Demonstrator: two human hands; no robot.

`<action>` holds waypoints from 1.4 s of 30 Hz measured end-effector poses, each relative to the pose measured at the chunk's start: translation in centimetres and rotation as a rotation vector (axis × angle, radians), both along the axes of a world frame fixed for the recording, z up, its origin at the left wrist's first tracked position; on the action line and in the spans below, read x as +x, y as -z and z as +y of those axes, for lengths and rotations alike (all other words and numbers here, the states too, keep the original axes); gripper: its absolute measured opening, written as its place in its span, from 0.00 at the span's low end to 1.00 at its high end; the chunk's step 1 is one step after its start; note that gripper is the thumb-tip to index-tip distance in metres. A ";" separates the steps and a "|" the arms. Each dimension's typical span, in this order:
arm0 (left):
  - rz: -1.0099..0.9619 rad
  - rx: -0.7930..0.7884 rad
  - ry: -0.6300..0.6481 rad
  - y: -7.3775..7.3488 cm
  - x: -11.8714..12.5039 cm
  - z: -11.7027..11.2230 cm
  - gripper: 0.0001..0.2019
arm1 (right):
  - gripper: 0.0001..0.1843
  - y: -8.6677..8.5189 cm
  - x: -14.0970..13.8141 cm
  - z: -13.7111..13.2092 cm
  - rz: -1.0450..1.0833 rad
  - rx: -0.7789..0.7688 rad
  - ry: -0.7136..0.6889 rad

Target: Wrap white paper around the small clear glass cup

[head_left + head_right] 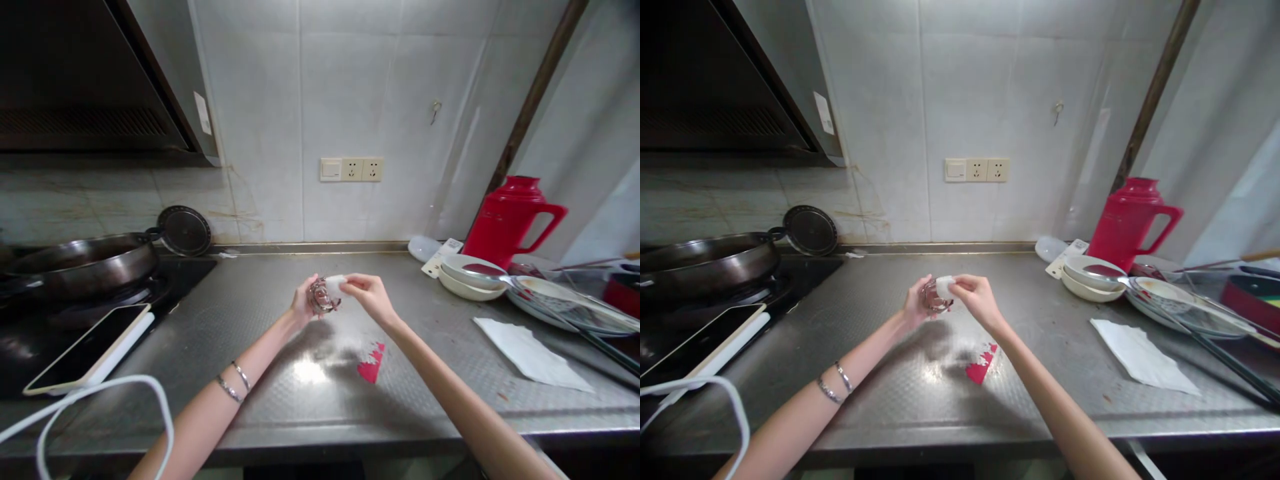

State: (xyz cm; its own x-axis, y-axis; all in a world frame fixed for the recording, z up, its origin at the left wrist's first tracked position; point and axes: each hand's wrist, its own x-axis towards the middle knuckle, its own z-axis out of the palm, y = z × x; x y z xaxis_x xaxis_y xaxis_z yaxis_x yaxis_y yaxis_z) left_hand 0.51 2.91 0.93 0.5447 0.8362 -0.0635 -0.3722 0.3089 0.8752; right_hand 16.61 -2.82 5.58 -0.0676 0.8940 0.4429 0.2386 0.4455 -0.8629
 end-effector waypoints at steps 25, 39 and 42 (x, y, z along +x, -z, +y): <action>-0.238 -0.321 -0.435 0.7 0.9 -1.2 0.15 | 0.17 5.6 -5.6 2.5 -0.129 0.282 0.189; -0.281 -0.371 -0.383 -0.4 -0.8 -0.3 0.17 | 0.17 4.7 -3.9 1.6 -0.315 0.527 -0.119; -0.246 -0.423 -0.323 -0.4 -1.7 0.4 0.16 | 0.20 4.3 -3.2 1.4 -0.507 0.666 -0.195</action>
